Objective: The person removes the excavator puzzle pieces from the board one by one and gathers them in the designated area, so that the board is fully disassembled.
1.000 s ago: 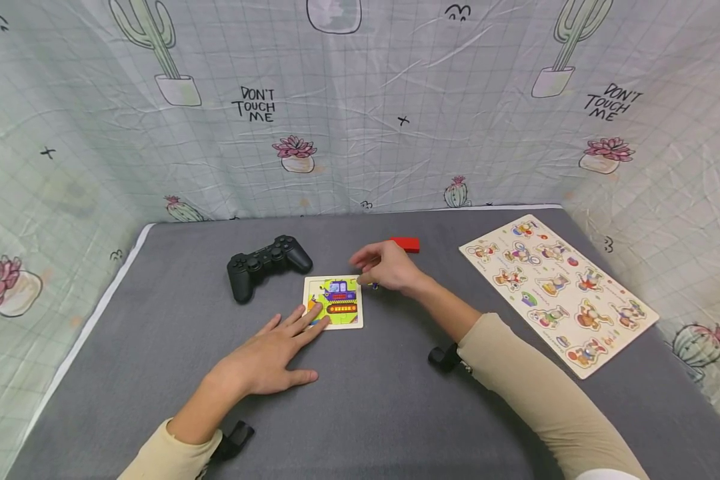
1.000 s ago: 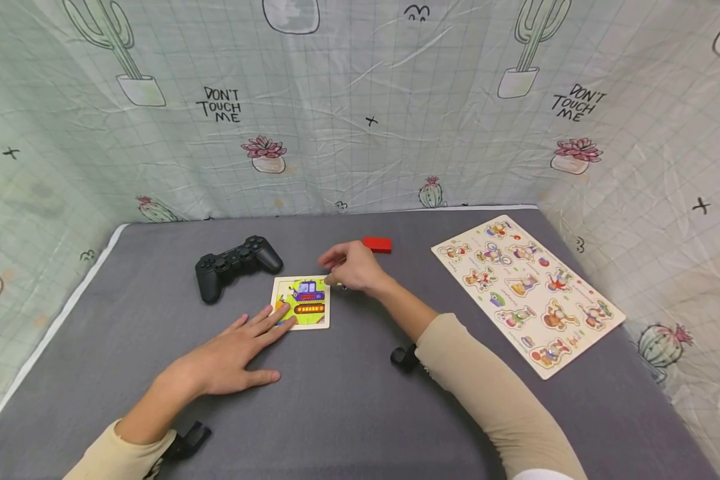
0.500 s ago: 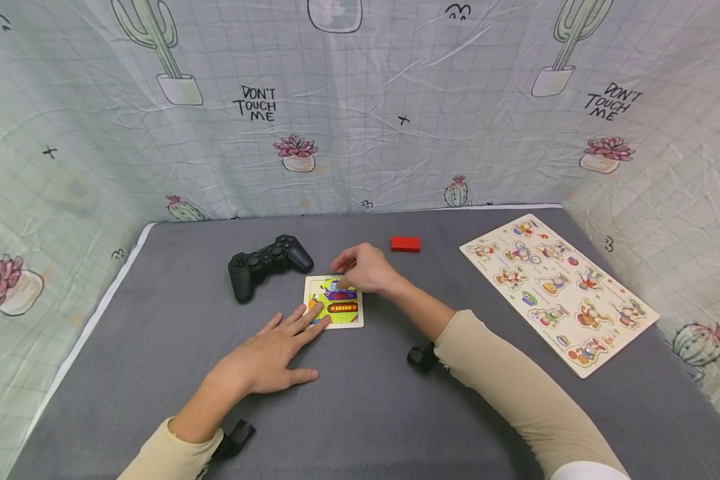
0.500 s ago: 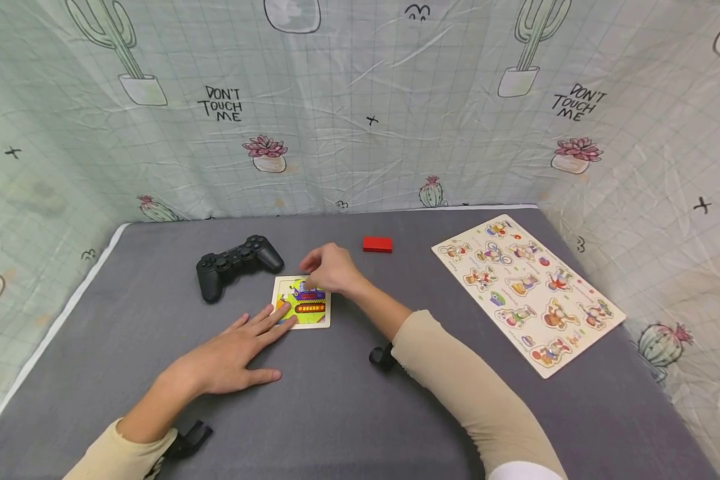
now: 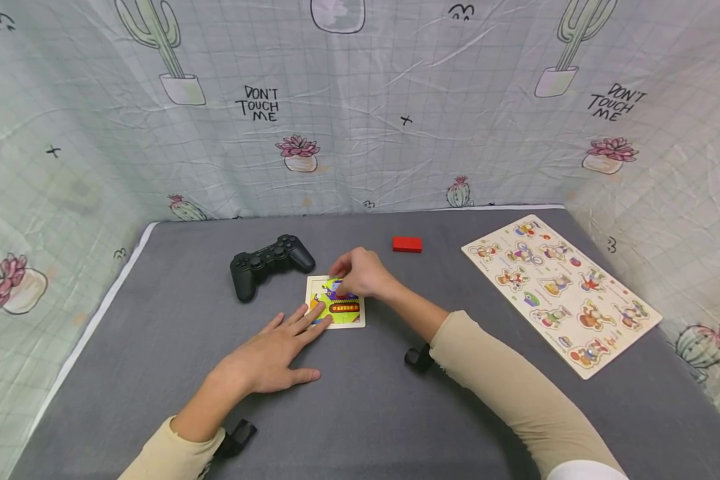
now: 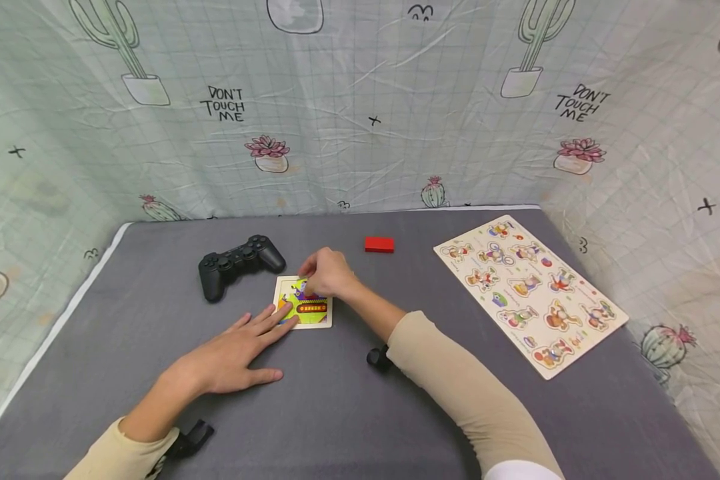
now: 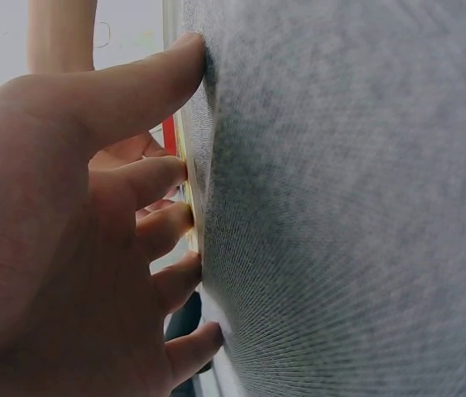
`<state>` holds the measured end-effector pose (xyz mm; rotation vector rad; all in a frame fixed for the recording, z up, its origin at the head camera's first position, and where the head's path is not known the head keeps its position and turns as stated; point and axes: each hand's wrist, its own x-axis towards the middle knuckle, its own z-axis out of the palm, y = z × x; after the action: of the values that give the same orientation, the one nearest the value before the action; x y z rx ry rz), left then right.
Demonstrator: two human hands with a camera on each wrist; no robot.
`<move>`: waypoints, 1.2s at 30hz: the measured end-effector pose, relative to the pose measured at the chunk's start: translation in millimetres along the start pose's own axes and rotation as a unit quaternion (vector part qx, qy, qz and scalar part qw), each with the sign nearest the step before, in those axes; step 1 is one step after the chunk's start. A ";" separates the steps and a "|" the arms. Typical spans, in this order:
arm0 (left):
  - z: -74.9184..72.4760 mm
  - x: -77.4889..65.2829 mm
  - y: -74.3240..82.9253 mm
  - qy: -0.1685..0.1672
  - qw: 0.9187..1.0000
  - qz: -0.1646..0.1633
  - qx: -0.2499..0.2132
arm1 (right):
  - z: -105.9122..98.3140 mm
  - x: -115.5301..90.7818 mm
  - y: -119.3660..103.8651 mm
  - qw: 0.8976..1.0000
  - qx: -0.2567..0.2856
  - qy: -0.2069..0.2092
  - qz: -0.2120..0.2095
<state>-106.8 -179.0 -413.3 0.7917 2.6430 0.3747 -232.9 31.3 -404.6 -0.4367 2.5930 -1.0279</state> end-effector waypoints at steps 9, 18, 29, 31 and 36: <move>-0.6 -0.4 1.2 -0.002 1.000 -0.003 -0.003 | 1.6 1.5 0.6 1.000 -0.005 -0.005 -0.001; -1.5 -0.6 1.6 -0.001 1.000 -0.004 -0.004 | 2.2 2.1 0.6 1.000 -0.015 -0.012 -0.006; -1.9 -0.2 2.1 -0.005 1.000 -0.006 -0.005 | 2.3 1.1 1.1 0.999 -0.022 -0.007 -0.025; -1.7 -0.2 2.0 -0.006 1.000 -0.007 -0.005 | 2.5 1.1 1.6 0.999 -0.021 -0.009 -0.027; -1.1 -0.2 1.8 -0.004 1.000 -0.005 -0.004 | 2.7 -0.1 1.7 0.999 -0.019 -0.007 -0.030</move>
<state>-106.2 -177.8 -411.6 0.7761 2.6360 0.3796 -232.0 30.8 -407.7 -0.5311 2.6047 -0.9924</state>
